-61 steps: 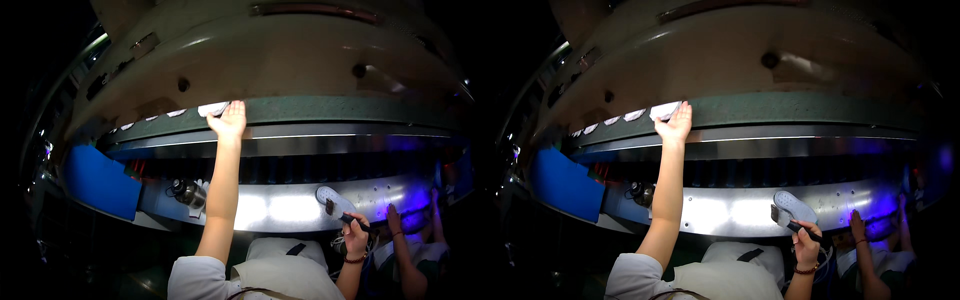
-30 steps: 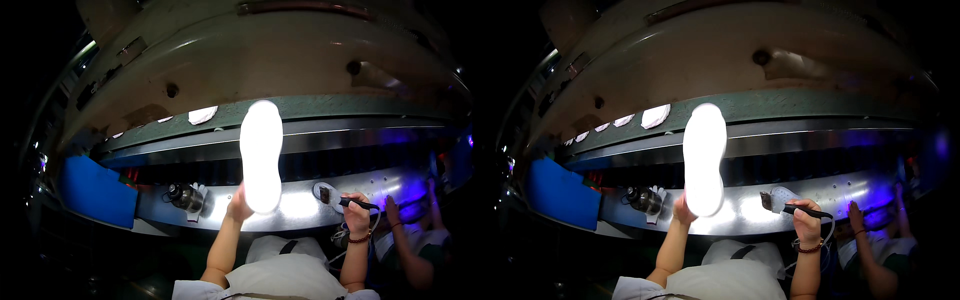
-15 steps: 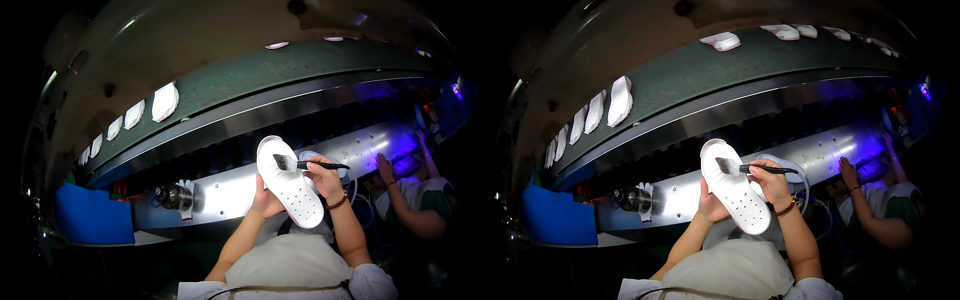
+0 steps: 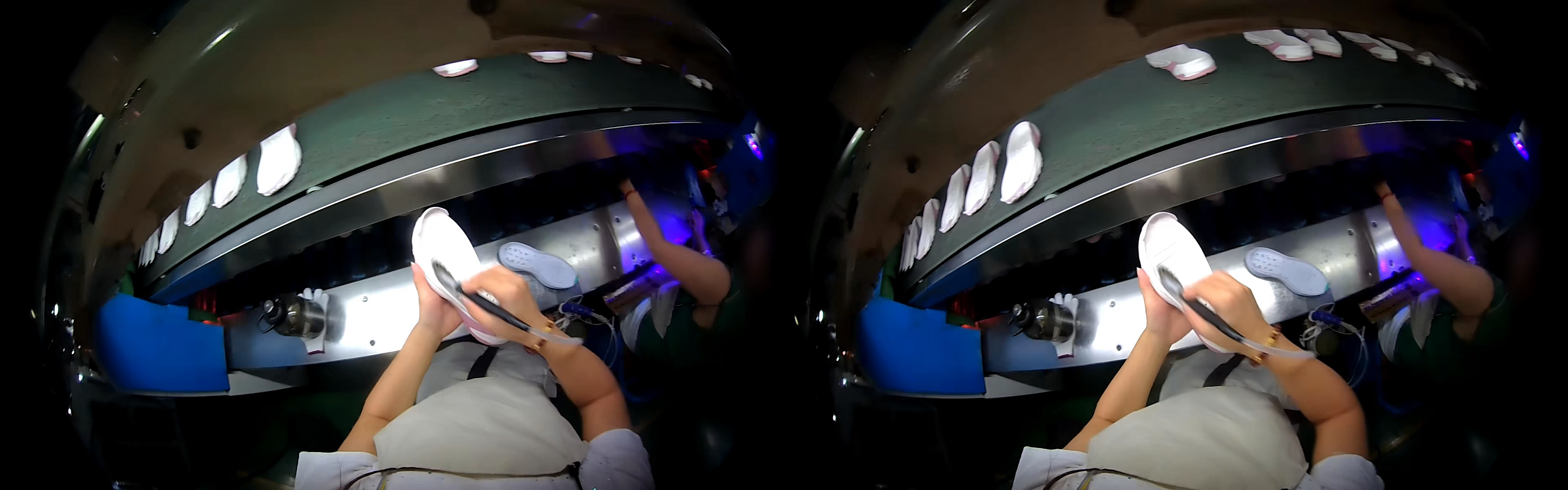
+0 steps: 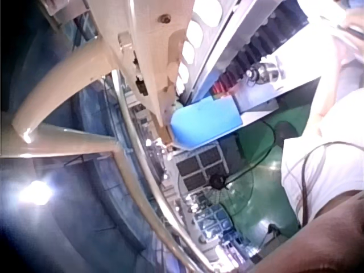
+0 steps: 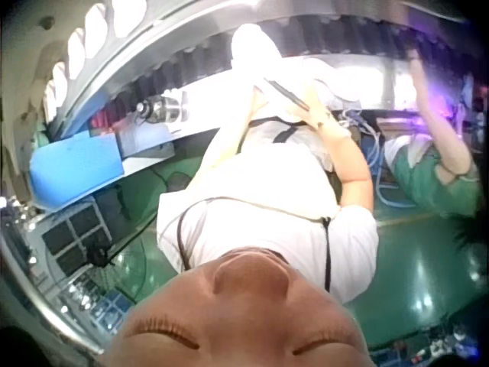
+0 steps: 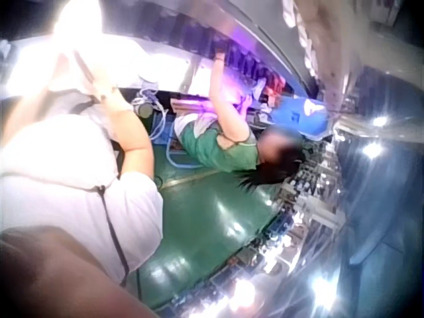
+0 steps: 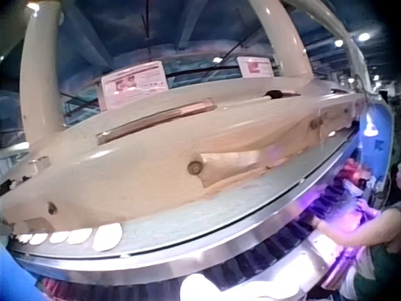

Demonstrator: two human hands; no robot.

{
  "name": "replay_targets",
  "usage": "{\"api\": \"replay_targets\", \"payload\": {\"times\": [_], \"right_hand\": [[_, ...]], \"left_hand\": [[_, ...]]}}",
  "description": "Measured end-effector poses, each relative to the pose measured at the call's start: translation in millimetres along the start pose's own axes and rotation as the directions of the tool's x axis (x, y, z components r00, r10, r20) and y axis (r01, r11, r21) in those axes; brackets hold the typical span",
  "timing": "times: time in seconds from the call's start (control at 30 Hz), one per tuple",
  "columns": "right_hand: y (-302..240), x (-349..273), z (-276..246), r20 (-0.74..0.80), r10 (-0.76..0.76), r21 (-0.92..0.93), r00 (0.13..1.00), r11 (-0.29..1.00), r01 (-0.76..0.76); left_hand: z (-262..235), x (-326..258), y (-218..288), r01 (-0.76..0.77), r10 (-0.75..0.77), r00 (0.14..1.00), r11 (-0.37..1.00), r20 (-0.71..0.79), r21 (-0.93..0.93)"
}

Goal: The person repeatedly scrubs the sole of a white slipper with a brush, then places it on a conveyor belt. This cycle is repeated for multiple slippers in a factory setting.

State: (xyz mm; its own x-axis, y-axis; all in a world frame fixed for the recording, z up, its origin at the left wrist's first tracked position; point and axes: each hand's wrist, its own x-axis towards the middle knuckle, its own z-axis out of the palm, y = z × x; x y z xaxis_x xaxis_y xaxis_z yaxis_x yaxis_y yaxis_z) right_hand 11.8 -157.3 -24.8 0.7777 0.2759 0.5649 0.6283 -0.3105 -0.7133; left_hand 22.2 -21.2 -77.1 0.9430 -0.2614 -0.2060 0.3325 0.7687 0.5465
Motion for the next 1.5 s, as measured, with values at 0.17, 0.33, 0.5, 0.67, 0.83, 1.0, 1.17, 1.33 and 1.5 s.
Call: {"api": "replay_targets", "payload": {"times": [0.17,0.33,0.5,0.67,0.83,1.0,1.17,1.33,1.5], "right_hand": [[1.0,-24.0,-41.6,0.490,0.200,0.191,0.849,0.925,-0.328],[7.1,20.7,-47.2,0.117,0.204,0.467,0.972,0.853,-0.236],[1.1,18.6,-47.3,0.401,0.003,0.454,0.916,0.868,-0.201],[-1.9,27.2,-62.5,0.346,0.355,0.540,0.868,0.682,-0.494],[-4.0,22.3,-66.8,0.453,-0.153,0.513,0.878,0.851,-0.117],[4.2,20.3,-70.0,0.406,0.132,0.502,0.904,0.795,-0.342],[8.1,17.1,-78.6,0.360,0.069,0.549,0.930,0.790,-0.272],[14.5,6.7,-75.4,0.376,0.006,0.579,0.927,0.779,-0.240],[16.8,9.5,-74.4,0.299,0.158,0.776,0.941,0.534,-0.336]], "left_hand": [[-8.3,-18.0,29.2,0.017,-0.013,0.995,0.999,0.096,-0.050],[21.0,-23.7,15.0,0.177,-0.143,0.936,0.981,0.322,-0.079],[27.6,-19.9,16.2,0.049,0.002,0.960,0.983,0.279,-0.177],[48.0,-20.1,21.0,-0.024,0.034,0.996,0.993,0.087,-0.115],[46.8,-12.7,33.6,-0.149,0.136,0.944,0.989,0.301,0.020],[53.2,-5.4,36.0,-0.288,0.300,0.928,0.954,0.220,-0.085],[54.5,-3.6,45.9,-0.356,0.357,0.868,0.932,0.344,-0.070],[64.9,-0.2,58.2,-0.361,0.384,0.823,0.922,0.418,-0.136],[73.9,9.3,72.4,-0.222,0.252,0.917,0.966,0.310,-0.130]]}}
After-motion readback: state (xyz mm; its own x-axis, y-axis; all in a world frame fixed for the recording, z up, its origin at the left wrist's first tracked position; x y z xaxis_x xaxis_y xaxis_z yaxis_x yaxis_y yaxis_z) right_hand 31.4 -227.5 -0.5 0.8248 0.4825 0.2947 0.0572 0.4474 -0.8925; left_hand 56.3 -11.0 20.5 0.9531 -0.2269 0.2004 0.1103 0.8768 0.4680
